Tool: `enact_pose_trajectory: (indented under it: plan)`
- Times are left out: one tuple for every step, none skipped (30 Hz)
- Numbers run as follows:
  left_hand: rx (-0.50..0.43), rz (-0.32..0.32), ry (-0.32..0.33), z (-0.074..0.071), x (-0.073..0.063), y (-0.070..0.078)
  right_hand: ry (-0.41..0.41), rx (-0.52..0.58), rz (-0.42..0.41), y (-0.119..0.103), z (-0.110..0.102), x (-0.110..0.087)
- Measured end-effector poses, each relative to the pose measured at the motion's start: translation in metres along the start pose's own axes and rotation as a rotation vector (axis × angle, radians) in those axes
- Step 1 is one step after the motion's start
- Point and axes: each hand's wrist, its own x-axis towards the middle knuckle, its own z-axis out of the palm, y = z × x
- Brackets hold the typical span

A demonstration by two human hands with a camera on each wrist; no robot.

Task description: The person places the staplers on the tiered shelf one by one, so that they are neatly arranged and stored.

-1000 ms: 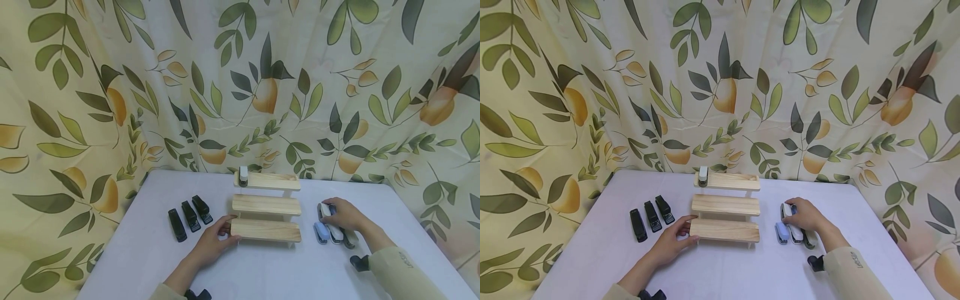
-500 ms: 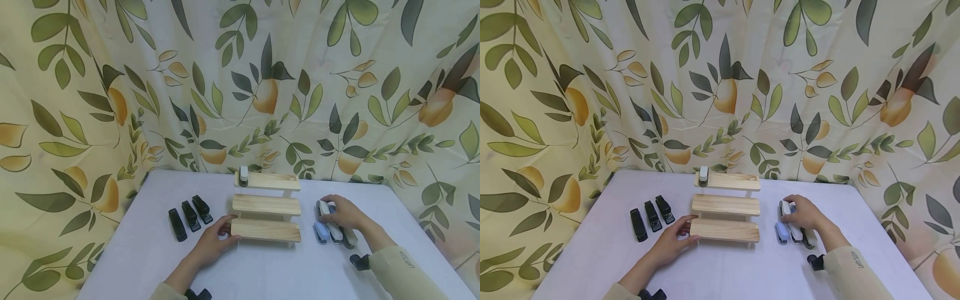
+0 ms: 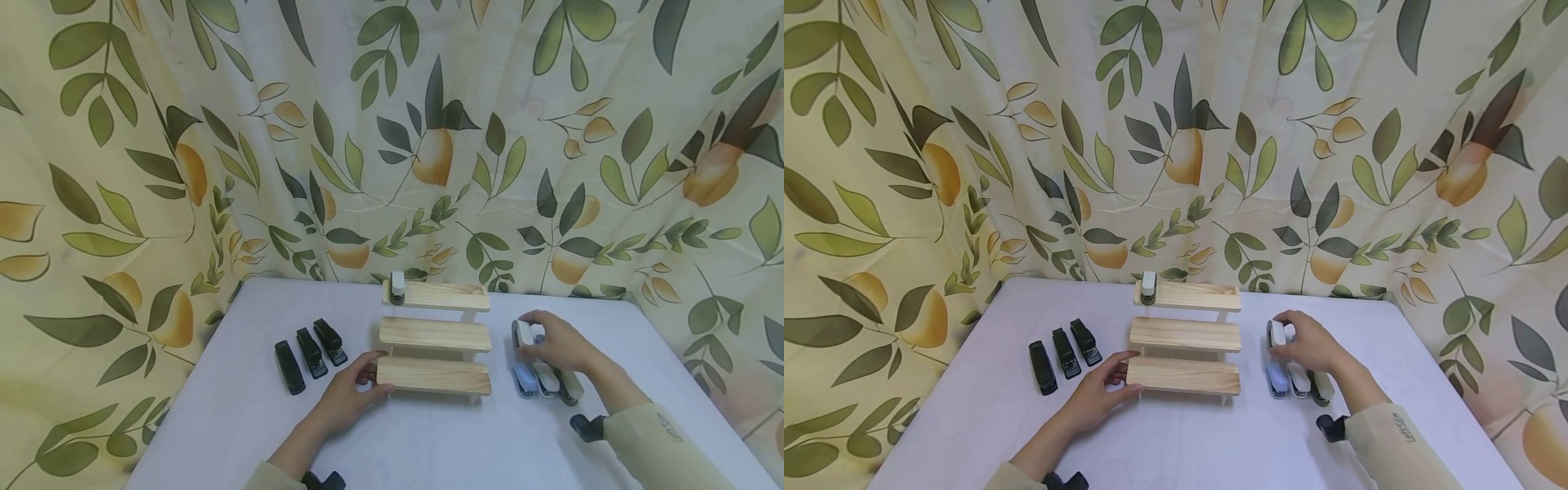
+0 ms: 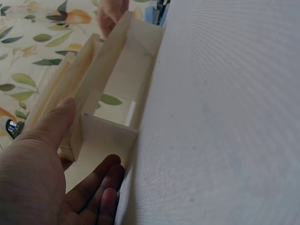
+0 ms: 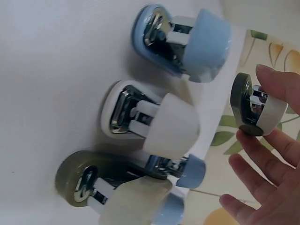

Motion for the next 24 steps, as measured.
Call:
enact_pose_trajectory:
  plan:
    - [-0.002,-0.003,0.000,0.000,0.000,0.000,0.006,0.001,-0.009,-0.002,-0.001,-0.001]
    - [-0.003,-0.006,-0.001,0.000,0.000,0.000,0.014,0.002,-0.017,-0.003,-0.001,-0.001]
    - [-0.005,-0.007,0.000,0.000,-0.001,0.000,0.019,0.002,-0.025,-0.004,-0.002,-0.002]
    - [-0.005,-0.010,-0.001,0.000,-0.001,0.000,0.023,0.003,-0.031,-0.006,-0.002,-0.002]
    - [-0.006,-0.012,-0.001,0.000,-0.001,0.000,0.028,0.003,-0.039,-0.007,-0.003,-0.003]
    - [-0.006,-0.014,-0.001,0.000,-0.001,0.000,0.032,0.005,-0.041,-0.009,-0.003,-0.003]
    - [-0.007,-0.015,-0.002,0.000,-0.001,0.000,0.035,0.009,-0.044,-0.011,-0.004,-0.004]
    - [-0.007,-0.015,-0.001,0.000,-0.001,0.000,0.036,0.012,-0.048,-0.013,-0.005,-0.005]
    - [-0.008,-0.015,-0.001,0.000,-0.001,0.000,0.038,0.017,-0.051,-0.015,-0.005,-0.006]
    - [-0.006,-0.016,-0.001,0.000,-0.001,0.000,0.042,0.022,-0.057,-0.017,-0.006,-0.007]
    - [-0.006,-0.016,-0.001,0.000,-0.001,0.000,0.046,0.027,-0.062,-0.018,-0.006,-0.007]
    - [-0.006,-0.016,-0.001,0.000,-0.001,0.000,0.049,0.030,-0.064,-0.020,-0.007,-0.008]
    - [-0.007,-0.017,-0.002,0.000,-0.001,0.000,0.053,0.033,-0.068,-0.022,-0.007,-0.009]
    - [-0.006,-0.017,-0.001,0.000,-0.001,-0.001,0.058,0.036,-0.072,-0.023,-0.008,-0.009]
    - [-0.007,-0.017,-0.002,0.001,0.000,-0.001,0.062,0.037,-0.075,-0.024,-0.008,-0.010]
    - [-0.007,-0.018,-0.002,0.001,0.000,-0.001,0.066,0.037,-0.077,-0.025,-0.009,-0.010]
    - [-0.007,-0.018,-0.002,0.001,0.000,-0.002,0.070,0.038,-0.080,-0.026,-0.009,-0.011]
    - [-0.007,-0.019,-0.002,0.001,0.001,-0.002,0.073,0.038,-0.082,-0.027,-0.010,-0.011]
    - [-0.007,-0.020,-0.002,0.001,0.001,-0.002,0.076,0.039,-0.085,-0.028,-0.010,-0.011]
    - [-0.008,-0.020,-0.003,0.001,0.001,-0.002,0.079,0.040,-0.088,-0.029,-0.011,-0.012]
    - [-0.008,-0.020,-0.002,0.000,0.002,-0.002,0.081,0.041,-0.091,-0.029,-0.011,-0.012]
    - [-0.008,-0.020,-0.003,0.000,0.002,-0.002,0.084,0.042,-0.094,-0.030,-0.012,-0.012]
    - [-0.007,-0.020,-0.003,0.000,0.002,-0.002,0.088,0.042,-0.098,-0.031,-0.012,-0.012]
    - [-0.005,-0.019,-0.003,0.000,0.002,-0.002,0.092,0.041,-0.102,-0.032,-0.013,-0.012]
